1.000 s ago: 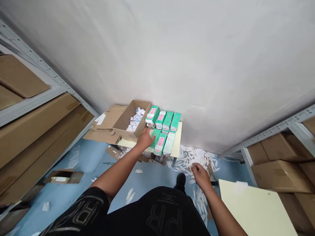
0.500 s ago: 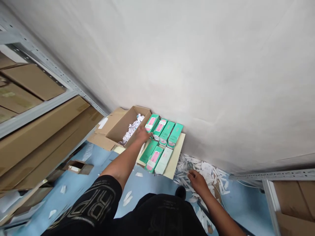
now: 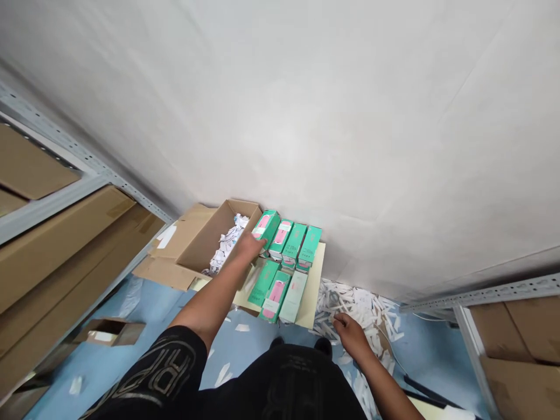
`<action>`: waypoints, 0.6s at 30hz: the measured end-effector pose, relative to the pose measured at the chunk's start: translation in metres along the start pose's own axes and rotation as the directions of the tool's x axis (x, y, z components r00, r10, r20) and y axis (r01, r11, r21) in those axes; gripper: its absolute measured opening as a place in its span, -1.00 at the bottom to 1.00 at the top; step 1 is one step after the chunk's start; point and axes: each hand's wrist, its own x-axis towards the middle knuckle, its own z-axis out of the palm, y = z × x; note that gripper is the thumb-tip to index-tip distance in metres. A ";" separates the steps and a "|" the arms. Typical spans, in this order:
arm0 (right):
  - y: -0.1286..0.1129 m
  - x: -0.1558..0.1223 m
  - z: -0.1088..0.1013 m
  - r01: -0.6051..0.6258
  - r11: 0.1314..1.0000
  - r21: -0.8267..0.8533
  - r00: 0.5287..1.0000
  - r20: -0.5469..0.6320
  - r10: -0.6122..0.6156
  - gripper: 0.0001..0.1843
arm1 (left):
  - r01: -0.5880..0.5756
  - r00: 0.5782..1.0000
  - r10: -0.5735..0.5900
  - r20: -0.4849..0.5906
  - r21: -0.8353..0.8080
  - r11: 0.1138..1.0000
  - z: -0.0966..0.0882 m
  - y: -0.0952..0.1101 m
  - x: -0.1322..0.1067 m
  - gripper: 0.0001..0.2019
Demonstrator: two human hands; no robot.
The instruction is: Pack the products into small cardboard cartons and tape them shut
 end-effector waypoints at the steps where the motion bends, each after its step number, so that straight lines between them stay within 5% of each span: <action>1: -0.004 -0.004 0.010 -0.015 1.000 0.002 1.000 -0.004 0.015 -0.56 | -0.017 1.000 0.018 0.004 -0.088 0.996 -0.008 -0.003 -0.003 -0.38; 5: -0.035 -0.018 0.049 -0.015 0.999 0.048 1.000 -0.016 0.016 -0.57 | -0.029 0.977 0.141 0.158 -0.562 0.827 -0.037 -0.019 -0.027 -0.45; 7: -0.060 -0.022 0.062 -0.001 0.993 0.118 0.999 -0.043 0.006 -0.54 | 0.072 0.903 0.283 0.324 -0.762 0.643 -0.045 -0.027 -0.045 -0.46; 9: -0.090 -0.028 0.068 0.004 0.970 0.244 0.997 -0.081 0.016 -0.47 | 0.229 0.763 0.441 0.472 -0.836 0.499 -0.046 -0.033 -0.065 -0.45; 12: -0.133 -0.046 0.060 0.097 0.858 0.505 0.988 -0.149 -0.024 -0.37 | 0.435 0.516 0.601 0.610 -0.791 0.429 -0.033 -0.036 -0.098 -0.47; 16: -0.162 -0.091 0.037 0.334 0.637 0.695 0.942 -0.247 -0.225 -0.22 | 0.588 0.134 0.698 0.703 -0.624 0.515 0.005 -0.027 -0.153 -0.40; 18: -0.160 -0.118 0.026 0.379 0.550 0.744 0.925 -0.305 -0.224 -0.19 | 0.615 -0.063 0.696 0.715 -0.521 0.592 0.027 -0.018 -0.187 -0.33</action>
